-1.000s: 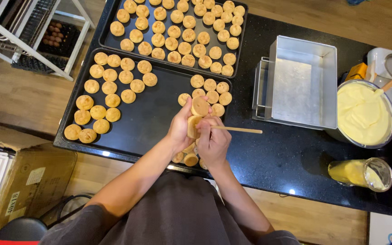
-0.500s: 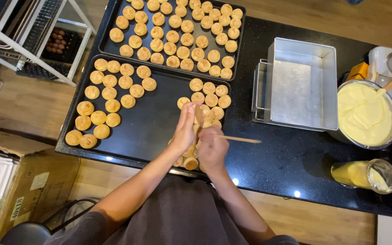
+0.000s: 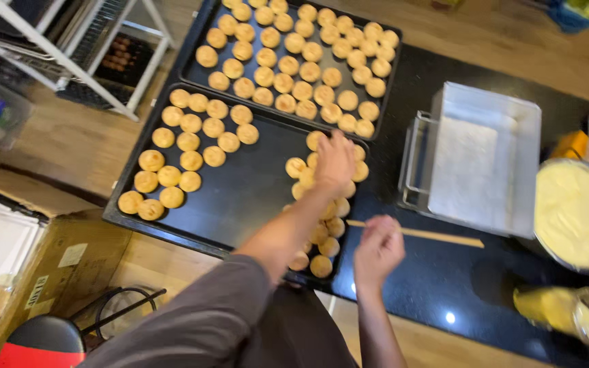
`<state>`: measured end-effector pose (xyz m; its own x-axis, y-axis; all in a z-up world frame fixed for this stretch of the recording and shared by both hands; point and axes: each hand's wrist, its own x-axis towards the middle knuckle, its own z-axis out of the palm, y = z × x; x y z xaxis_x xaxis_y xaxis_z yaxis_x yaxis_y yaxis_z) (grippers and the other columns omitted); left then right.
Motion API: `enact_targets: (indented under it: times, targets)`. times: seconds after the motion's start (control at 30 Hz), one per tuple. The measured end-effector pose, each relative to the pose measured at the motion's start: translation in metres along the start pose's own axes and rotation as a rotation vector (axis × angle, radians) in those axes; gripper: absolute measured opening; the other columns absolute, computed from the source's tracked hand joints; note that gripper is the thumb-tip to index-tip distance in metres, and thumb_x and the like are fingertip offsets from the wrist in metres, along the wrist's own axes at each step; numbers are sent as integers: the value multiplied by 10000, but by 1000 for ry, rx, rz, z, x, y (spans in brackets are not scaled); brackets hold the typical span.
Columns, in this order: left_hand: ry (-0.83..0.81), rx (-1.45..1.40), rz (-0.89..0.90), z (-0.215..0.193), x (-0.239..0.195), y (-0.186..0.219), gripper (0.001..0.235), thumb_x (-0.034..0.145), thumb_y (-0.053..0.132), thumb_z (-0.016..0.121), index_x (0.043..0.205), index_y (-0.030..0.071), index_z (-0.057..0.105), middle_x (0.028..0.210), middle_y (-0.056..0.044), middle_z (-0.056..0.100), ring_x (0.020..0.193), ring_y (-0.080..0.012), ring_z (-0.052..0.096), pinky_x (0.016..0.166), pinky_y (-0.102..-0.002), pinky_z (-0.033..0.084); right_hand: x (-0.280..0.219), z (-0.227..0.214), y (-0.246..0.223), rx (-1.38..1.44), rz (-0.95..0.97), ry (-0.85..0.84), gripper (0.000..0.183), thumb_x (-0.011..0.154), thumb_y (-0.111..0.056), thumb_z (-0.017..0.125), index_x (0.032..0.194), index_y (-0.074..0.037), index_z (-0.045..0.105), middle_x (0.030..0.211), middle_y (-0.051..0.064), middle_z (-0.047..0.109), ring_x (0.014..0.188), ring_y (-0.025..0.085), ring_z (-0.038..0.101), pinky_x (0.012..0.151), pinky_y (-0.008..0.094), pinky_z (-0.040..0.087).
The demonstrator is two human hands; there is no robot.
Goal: The person uses a wooden skewer to poke holes in small round pastries arranged on baking trays. They handle the pastries one at a time, pick them up, poke them, and place them back on the tray.
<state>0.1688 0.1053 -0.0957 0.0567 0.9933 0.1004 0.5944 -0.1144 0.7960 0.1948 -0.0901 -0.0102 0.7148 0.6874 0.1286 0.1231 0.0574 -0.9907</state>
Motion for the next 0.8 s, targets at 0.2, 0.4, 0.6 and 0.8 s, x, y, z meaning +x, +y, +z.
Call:
enact_targets:
  times: [0.2,0.4,0.6,0.8]
  targets:
    - [78,301,15,-13,1,-1,699,919,511,631,1321,-49,516,1480,-252,430,1288,-407,421,1028,-610,327,-5,-6,-6,-9,-17,47,381,1140,-273,486,839,-52,557,706,-18,520,621,30,443,550,200,338]
    - [251,587,139,-121,33,-99,785,872,550,677,1415,10,499,1485,-267,419,1403,-476,365,1106,-615,304,-2,0,7,62,2,-2,374,1143,-268,497,848,-47,564,717,-22,520,632,25,438,560,199,336]
    - [-21,680,189,-167,41,-166,722,926,493,681,1474,67,483,1304,-194,515,1180,-390,514,903,-537,458,-2,23,17,-17,28,-109,347,1107,-237,507,835,-39,591,665,-36,508,591,18,430,519,205,324]
    - [-22,649,194,-130,60,-165,497,981,431,623,1362,122,552,1198,-187,521,1061,-373,588,707,-472,531,-1,39,7,-47,3,-216,348,1101,-209,511,823,-25,609,647,-52,476,585,14,393,514,210,309]
